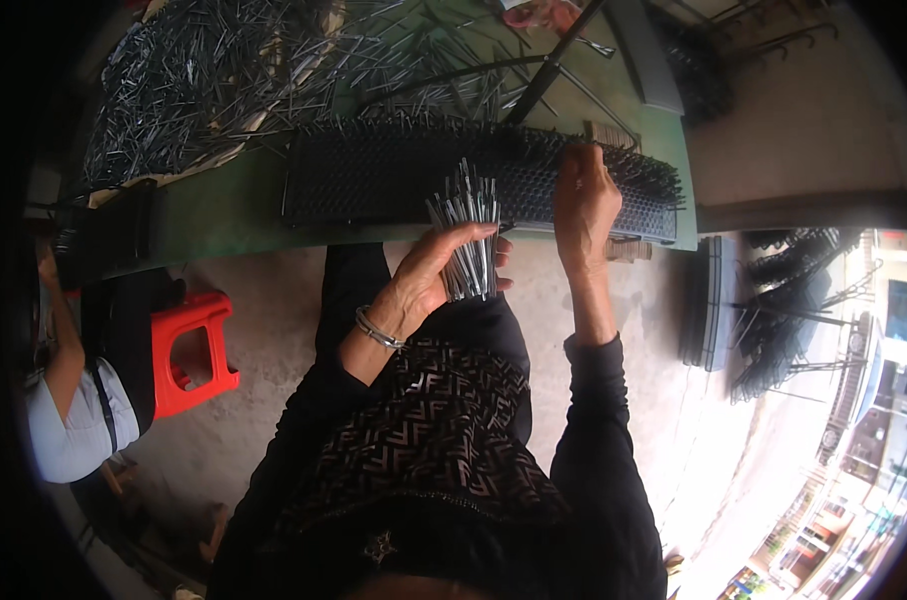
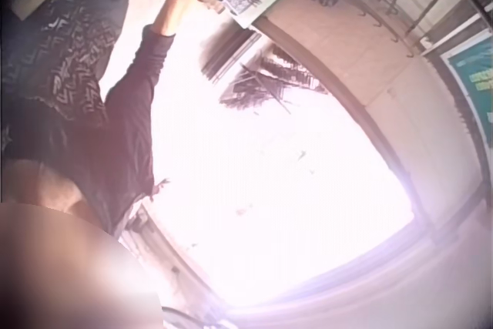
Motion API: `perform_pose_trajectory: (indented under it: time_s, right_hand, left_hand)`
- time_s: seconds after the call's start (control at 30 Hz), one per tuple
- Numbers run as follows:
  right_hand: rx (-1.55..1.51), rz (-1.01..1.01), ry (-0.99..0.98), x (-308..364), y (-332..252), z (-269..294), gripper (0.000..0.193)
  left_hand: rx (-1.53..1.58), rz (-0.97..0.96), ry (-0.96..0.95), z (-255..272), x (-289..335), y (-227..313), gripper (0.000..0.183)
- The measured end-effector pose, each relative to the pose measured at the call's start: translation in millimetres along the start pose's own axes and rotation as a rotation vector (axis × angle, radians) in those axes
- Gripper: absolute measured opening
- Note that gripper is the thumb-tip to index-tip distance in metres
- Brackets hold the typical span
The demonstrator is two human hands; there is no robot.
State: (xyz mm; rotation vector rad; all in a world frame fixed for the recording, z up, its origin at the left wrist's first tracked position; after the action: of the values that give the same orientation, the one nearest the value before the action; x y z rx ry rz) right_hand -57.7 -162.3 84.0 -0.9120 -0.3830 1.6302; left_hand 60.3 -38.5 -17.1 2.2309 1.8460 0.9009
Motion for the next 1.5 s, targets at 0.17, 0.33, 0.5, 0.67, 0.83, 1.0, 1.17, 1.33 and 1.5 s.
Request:
perform_pose_trajectory:
  time_s: [0.17, 0.33, 0.5, 0.67, 0.83, 1.0, 1.17, 1.33, 1.5]
  right_hand:
    - [0.302, 0.13, -0.01, 7.6, -12.3, -14.8, 0.007]
    - [0.139, -0.03, -0.124, 14.8, -19.0, -4.5, 0.017]
    - [-0.388, -0.37, -0.856, 60.3, -32.7, -30.9, 0.018]
    - [-0.459, -0.403, -0.775, 57.2, -13.3, -25.7, 0.01]
    - [-0.422, -0.402, -0.737, 53.2, -9.3, -21.2, 0.01]
    - [-0.426, -0.439, -0.816, 54.8, -3.7, -21.9, 0.009]
    - [-0.288, -0.314, -0.406, 17.2, -3.2, 20.2, 0.006]
    - [-0.335, -0.128, -0.117, -3.1, 2.7, 28.6, 0.003]
    - [-0.202, -0.146, -0.156, -6.4, 6.6, 6.4, 0.005]
  left_hand:
    - [-0.065, -0.034, 0.032, 3.2, -0.6, 3.4, 0.023]
    - [-0.126, -0.099, 0.017, 1.1, 0.4, 9.6, 0.022]
    - [-0.198, -0.114, -0.013, 0.3, 1.6, 8.2, 0.026]
    - [-0.213, -0.065, -0.002, -2.5, 4.8, 2.8, 0.026]
    - [-0.263, -0.059, -0.018, -6.2, 6.9, 2.7, 0.029]
    - [-0.308, -0.057, -0.052, -7.9, 4.1, -1.4, 0.032]
    - [-0.179, -0.022, -0.011, 1.7, -3.5, -8.1, 0.035]
    - [-0.105, 0.003, -0.015, -5.3, -3.9, -11.6, 0.038]
    - [-0.057, -0.011, 0.033, -3.7, -4.3, -14.0, 0.033]
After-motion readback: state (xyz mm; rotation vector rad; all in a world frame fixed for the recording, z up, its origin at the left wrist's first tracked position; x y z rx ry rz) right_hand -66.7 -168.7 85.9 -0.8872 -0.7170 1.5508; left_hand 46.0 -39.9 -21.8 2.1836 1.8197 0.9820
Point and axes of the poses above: each hand's wrist, its own x-axis away from the middle knuckle, its own z-axis out of the back of the hand, y = z × x, the point moved 9 cm from there along -x, towards the middle knuckle, and after that the axes turned 12 degrees about -z, right-handed, at the moved point
